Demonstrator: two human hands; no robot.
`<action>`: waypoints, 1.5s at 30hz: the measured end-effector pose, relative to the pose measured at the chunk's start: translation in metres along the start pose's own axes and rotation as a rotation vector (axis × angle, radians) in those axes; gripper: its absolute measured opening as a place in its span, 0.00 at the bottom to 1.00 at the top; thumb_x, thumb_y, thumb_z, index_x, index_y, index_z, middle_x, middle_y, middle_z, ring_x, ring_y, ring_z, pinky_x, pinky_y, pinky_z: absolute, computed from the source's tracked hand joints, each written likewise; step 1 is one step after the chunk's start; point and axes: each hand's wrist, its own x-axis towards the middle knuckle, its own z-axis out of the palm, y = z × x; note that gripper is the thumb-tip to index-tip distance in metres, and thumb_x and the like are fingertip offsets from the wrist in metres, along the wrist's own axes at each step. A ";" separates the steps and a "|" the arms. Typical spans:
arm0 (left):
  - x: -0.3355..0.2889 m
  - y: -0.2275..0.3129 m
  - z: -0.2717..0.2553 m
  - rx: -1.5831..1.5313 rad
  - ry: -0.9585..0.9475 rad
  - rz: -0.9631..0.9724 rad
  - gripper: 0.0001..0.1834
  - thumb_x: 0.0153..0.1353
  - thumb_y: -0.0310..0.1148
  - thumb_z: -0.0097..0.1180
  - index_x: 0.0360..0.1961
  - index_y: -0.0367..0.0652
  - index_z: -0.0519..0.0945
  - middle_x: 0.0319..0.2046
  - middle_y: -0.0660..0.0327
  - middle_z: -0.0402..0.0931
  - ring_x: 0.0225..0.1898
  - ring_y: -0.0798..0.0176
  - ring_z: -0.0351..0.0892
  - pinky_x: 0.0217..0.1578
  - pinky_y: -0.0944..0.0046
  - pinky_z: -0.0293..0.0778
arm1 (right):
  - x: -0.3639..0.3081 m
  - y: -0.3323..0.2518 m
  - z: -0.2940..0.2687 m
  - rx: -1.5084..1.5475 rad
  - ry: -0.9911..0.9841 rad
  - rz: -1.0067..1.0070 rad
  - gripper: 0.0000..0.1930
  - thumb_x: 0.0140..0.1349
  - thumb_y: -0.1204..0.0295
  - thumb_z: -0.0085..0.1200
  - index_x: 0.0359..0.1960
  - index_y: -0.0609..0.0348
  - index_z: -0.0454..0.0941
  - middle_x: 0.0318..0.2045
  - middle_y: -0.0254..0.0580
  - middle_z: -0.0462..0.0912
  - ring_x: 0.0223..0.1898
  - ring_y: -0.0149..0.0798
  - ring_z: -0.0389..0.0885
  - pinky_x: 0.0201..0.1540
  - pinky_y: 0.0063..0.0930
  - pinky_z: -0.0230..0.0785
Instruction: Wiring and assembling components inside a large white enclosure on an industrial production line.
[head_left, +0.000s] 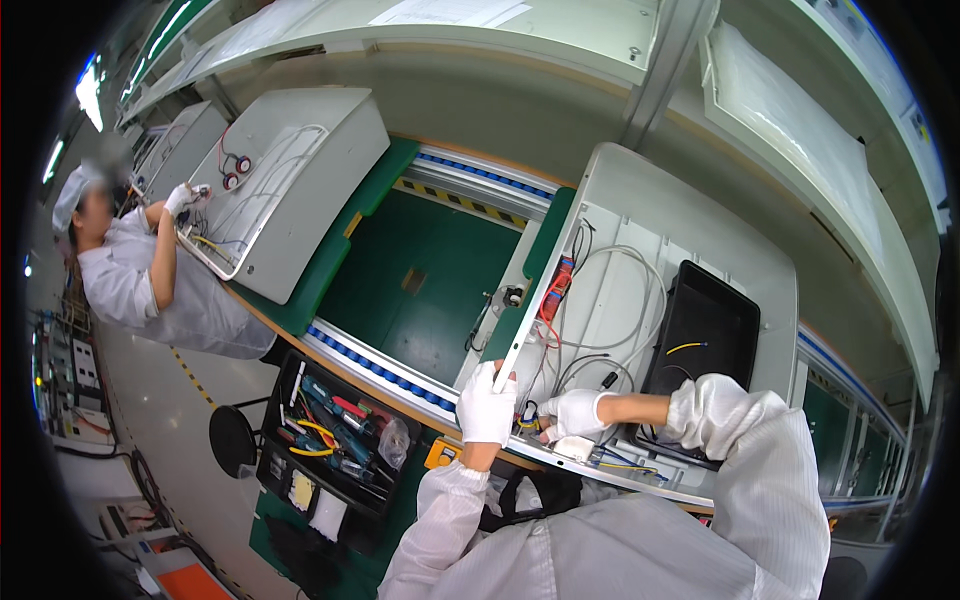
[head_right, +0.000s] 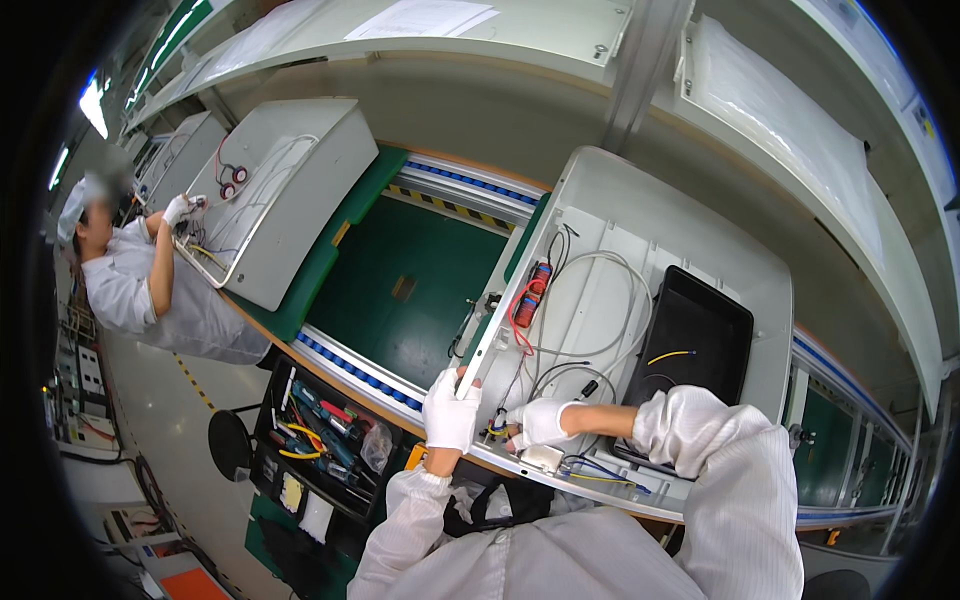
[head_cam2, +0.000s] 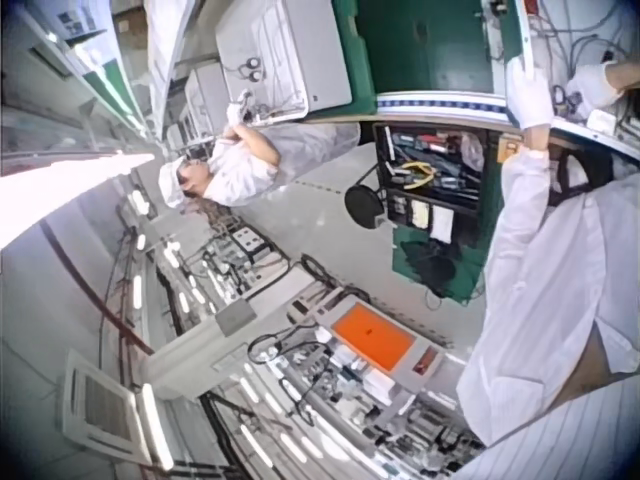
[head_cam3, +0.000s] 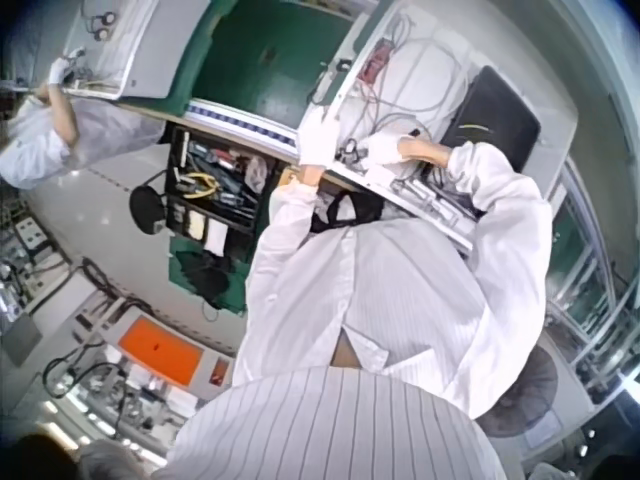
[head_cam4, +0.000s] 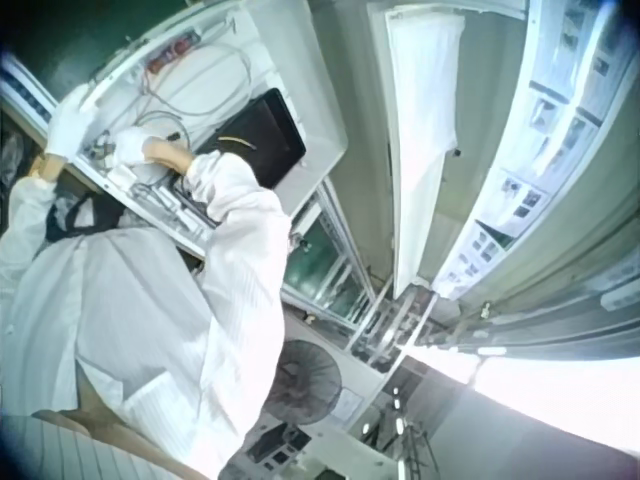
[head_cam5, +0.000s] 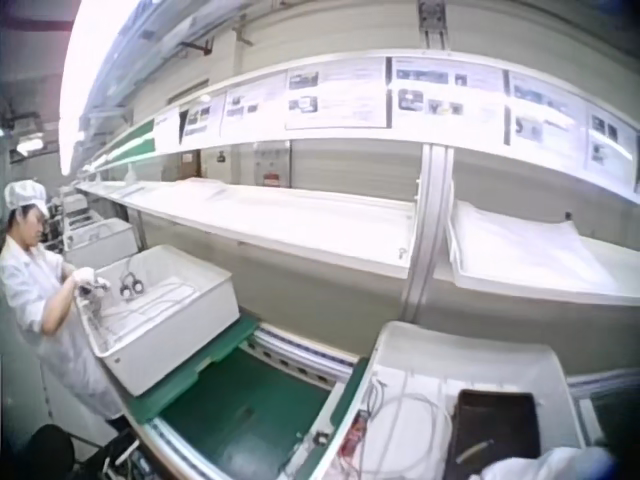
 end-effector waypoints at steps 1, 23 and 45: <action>0.001 -0.001 0.000 -0.016 0.003 -0.007 0.11 0.56 0.35 0.60 0.40 0.45 0.80 0.33 0.54 0.80 0.35 0.47 0.80 0.36 0.55 0.75 | -0.002 -0.003 0.006 0.006 0.126 -0.039 0.22 0.57 0.49 0.59 0.34 0.57 0.76 0.30 0.47 0.80 0.35 0.50 0.79 0.39 0.40 0.70; 0.000 -0.015 0.009 -0.154 -0.005 -0.105 0.13 0.55 0.31 0.62 0.41 0.39 0.80 0.31 0.53 0.79 0.32 0.52 0.80 0.36 0.60 0.74 | 0.004 0.033 0.071 0.532 0.601 -0.412 0.07 0.58 0.74 0.59 0.38 0.58 0.83 0.41 0.40 0.80 0.46 0.39 0.78 0.52 0.30 0.70; 0.000 -0.019 0.010 -0.152 0.000 -0.128 0.14 0.54 0.32 0.64 0.41 0.38 0.80 0.28 0.54 0.80 0.28 0.59 0.79 0.33 0.63 0.74 | 0.006 0.019 0.077 0.601 0.661 -0.243 0.06 0.55 0.73 0.59 0.32 0.60 0.83 0.36 0.42 0.79 0.42 0.39 0.78 0.49 0.29 0.71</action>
